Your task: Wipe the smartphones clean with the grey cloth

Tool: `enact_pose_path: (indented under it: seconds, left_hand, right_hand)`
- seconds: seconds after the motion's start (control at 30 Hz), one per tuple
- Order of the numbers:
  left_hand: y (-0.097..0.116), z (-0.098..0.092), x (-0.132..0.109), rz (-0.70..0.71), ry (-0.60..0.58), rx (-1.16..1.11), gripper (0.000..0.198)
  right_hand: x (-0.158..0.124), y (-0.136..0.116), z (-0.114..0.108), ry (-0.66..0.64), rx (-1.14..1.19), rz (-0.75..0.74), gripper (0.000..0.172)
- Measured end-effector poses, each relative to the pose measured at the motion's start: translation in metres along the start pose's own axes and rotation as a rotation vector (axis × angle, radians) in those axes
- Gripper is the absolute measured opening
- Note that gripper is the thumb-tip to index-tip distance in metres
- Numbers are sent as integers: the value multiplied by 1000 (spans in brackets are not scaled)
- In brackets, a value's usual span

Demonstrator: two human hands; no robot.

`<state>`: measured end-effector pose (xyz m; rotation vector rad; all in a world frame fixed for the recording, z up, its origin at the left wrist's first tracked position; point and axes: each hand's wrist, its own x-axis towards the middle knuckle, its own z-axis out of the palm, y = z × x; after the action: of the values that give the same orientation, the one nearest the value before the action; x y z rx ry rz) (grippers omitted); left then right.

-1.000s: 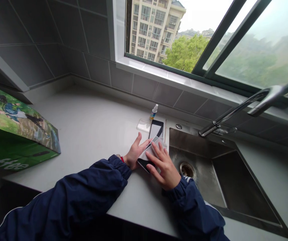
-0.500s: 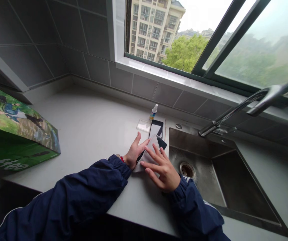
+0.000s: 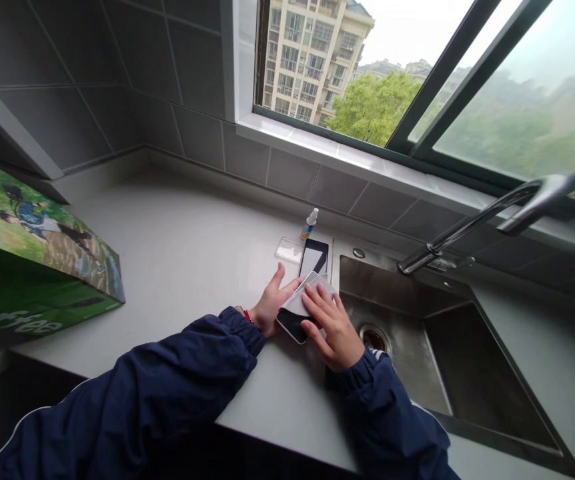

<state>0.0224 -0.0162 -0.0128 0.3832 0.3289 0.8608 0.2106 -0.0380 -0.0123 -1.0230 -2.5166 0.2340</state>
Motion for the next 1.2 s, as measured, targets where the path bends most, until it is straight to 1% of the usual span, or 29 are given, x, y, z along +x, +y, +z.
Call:
enact_pose_path:
  seconds: [0.1, 0.17, 0.2, 0.27, 0.33, 0.4, 0.43, 0.5, 0.57, 0.63, 0.7, 0.8, 0.97, 1.03, 1.1, 1.2]
  left_hand:
    - [2, 0, 1, -29, 26, -20, 94]
    - [3, 0, 1, -45, 38, -28, 94]
    - [3, 0, 1, -43, 46, -32, 94]
    - [1, -1, 2, -21, 52, -42, 93]
    - [-1, -2, 2, 3, 29, -55, 92]
    - [-2, -3, 2, 7, 0, -68, 92]
    - [-2, -3, 2, -7, -4, -75, 92]
    - [-1, -4, 2, -41, 4, -88, 94]
    - [2, -4, 2, -46, 8, -103, 95]
    - [4, -5, 2, -21, 2, -120, 94]
    - [5, -6, 2, -16, 0, -134, 93]
    - [4, -7, 1, -34, 10, -140, 92]
    - [0, -1, -1, -1, -22, -132, 88]
    - [-1, 3, -1, -11, -45, -135, 87]
    - [-2, 5, -1, -31, -79, -141, 87]
    - [-3, 3, 0, -15, -85, -156, 86]
  right_hand:
    - [2, -14, -3, -110, 19, -139, 51]
    - [4, -19, -5, -149, 34, -187, 50]
    - [4, -20, -5, -151, 32, -184, 49]
    - [5, -18, -3, -119, 6, -118, 48]
    - [6, -14, -1, -64, -30, -18, 47]
    - [6, -14, -1, -30, -43, 29, 47]
    - [6, -16, -1, -36, -31, 9, 48]
    - [6, -23, -3, -85, 15, -92, 49]
    - [7, -31, -5, -127, 57, -181, 45]
    - [8, -36, -6, -133, 71, -197, 42]
    - [9, -36, -6, -128, 67, -179, 46]
    - [10, -28, -4, -132, 30, -134, 53]
    - [11, -6, 2, -89, -25, 37, 66]
    - [11, 2, 4, -55, -35, 106, 64]
    - [11, 6, 5, -28, -40, 138, 60]
    - [10, 3, 4, -21, -36, 105, 60]
